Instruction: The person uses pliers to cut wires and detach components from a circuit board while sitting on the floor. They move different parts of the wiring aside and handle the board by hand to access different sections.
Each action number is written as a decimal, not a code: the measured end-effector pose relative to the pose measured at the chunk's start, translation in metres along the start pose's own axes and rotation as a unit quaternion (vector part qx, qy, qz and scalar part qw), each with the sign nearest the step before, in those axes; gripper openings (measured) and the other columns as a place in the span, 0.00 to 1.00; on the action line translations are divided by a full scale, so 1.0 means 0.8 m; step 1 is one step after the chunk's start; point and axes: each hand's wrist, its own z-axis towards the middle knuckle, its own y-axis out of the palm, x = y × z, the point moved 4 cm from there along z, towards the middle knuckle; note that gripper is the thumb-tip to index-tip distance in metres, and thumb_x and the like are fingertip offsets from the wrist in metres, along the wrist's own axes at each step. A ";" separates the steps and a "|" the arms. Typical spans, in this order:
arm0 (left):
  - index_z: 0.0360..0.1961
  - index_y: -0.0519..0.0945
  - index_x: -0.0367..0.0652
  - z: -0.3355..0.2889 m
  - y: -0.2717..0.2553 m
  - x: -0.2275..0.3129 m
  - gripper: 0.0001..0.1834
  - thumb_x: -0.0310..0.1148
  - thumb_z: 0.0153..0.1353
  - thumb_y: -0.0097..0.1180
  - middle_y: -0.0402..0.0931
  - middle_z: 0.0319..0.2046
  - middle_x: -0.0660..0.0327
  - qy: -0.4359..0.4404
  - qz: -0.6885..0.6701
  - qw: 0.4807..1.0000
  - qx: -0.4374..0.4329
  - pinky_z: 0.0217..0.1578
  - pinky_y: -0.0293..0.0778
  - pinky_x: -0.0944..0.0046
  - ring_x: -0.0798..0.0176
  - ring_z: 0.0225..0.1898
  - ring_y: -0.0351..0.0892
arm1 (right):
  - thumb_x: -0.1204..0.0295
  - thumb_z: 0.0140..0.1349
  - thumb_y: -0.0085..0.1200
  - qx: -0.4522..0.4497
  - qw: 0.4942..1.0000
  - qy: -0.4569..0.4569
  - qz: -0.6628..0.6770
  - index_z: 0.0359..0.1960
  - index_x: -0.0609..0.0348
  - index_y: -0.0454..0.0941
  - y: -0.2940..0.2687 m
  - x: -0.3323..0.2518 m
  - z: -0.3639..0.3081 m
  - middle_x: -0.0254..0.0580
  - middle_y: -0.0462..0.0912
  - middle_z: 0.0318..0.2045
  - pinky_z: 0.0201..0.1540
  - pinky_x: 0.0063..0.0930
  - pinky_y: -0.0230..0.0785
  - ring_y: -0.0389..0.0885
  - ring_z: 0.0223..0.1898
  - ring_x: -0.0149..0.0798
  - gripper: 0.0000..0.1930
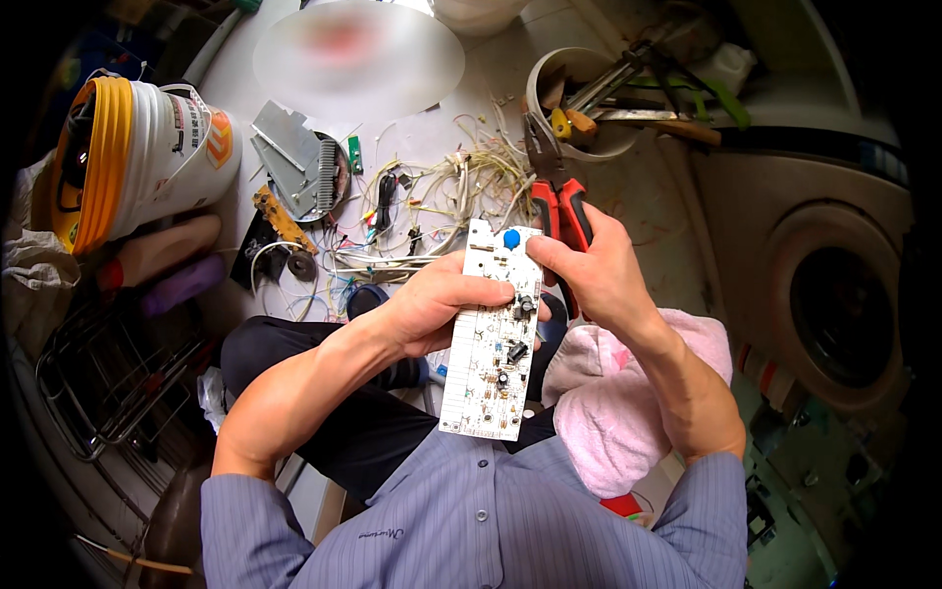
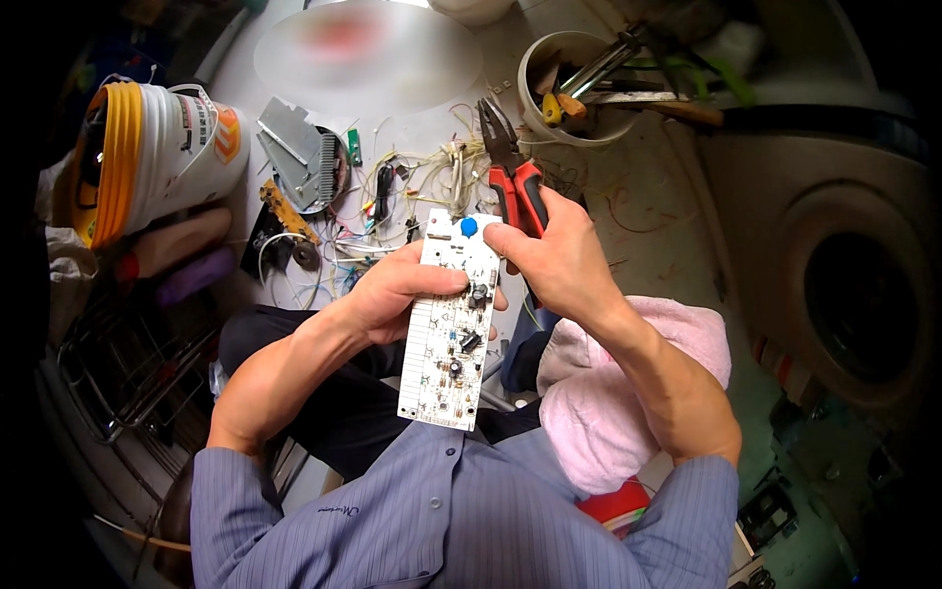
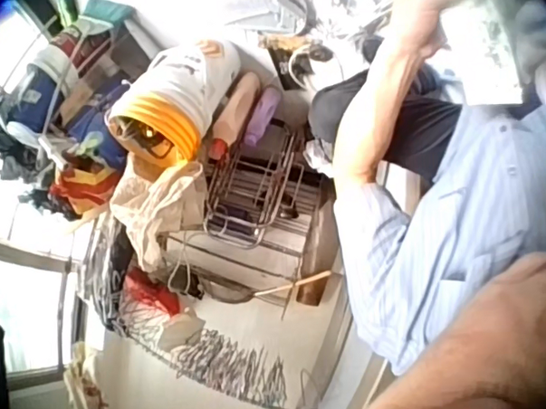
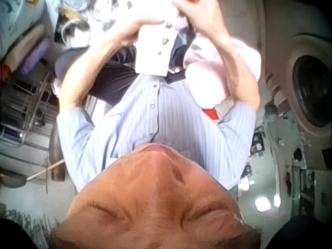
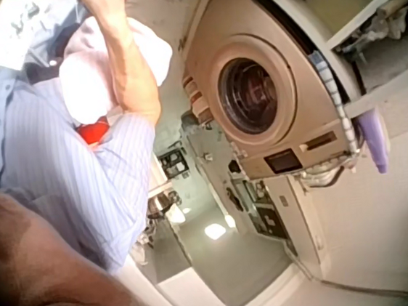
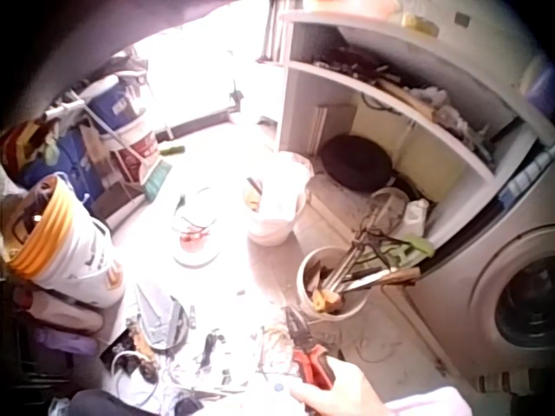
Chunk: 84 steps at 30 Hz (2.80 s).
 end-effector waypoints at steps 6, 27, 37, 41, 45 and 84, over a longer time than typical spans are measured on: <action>0.61 0.69 0.32 0.001 -0.003 0.000 0.26 0.30 0.65 0.58 0.83 0.46 0.43 -0.004 -0.004 1.000 0.010 0.44 0.87 0.50 0.50 0.41 0.88 | 0.68 0.58 0.61 -0.005 1.000 0.003 -0.014 0.33 0.66 0.75 -0.001 0.001 0.001 0.36 0.78 0.23 0.28 0.26 0.71 0.76 0.24 0.27 0.12; 0.62 0.69 0.35 -0.001 -0.005 -0.001 0.28 0.27 0.61 0.62 0.82 0.48 0.44 0.021 0.022 1.000 -0.001 0.46 0.85 0.47 0.46 0.44 0.87 | 0.69 0.58 0.62 -0.017 1.000 -0.001 0.024 0.35 0.65 0.76 0.001 0.005 0.008 0.34 0.78 0.25 0.30 0.24 0.69 0.74 0.26 0.25 0.12; 0.62 0.68 0.33 -0.004 0.000 0.003 0.31 0.26 0.55 0.59 0.82 0.48 0.43 0.001 -0.013 1.000 -0.005 0.47 0.85 0.47 0.46 0.44 0.87 | 0.68 0.58 0.62 -0.022 0.999 0.016 0.037 0.35 0.65 0.76 0.004 0.003 0.006 0.34 0.78 0.25 0.30 0.24 0.69 0.75 0.27 0.26 0.12; 0.62 0.68 0.33 -0.004 0.000 0.002 0.31 0.26 0.56 0.59 0.82 0.48 0.43 0.003 -0.008 1.000 -0.002 0.47 0.85 0.47 0.46 0.44 0.87 | 0.68 0.57 0.62 -0.017 1.000 0.012 0.011 0.35 0.65 0.76 0.001 0.006 0.006 0.34 0.78 0.25 0.30 0.24 0.69 0.74 0.27 0.26 0.13; 0.62 0.69 0.33 -0.002 -0.005 -0.004 0.29 0.23 0.57 0.57 0.82 0.48 0.44 0.020 0.026 0.999 0.015 0.49 0.84 0.47 0.46 0.45 0.86 | 0.68 0.56 0.62 -0.015 1.000 0.007 0.009 0.34 0.66 0.76 0.002 0.006 0.006 0.35 0.78 0.25 0.30 0.24 0.69 0.73 0.27 0.25 0.13; 0.54 0.77 0.38 -0.021 0.009 -0.025 0.23 0.23 0.56 0.67 0.83 0.44 0.60 0.113 0.157 0.972 0.134 0.49 0.81 0.60 0.65 0.44 0.84 | 0.68 0.57 0.63 -0.025 0.994 -0.104 -0.018 0.39 0.65 0.78 0.007 -0.015 -0.031 0.32 0.76 0.24 0.30 0.26 0.67 0.71 0.25 0.26 0.14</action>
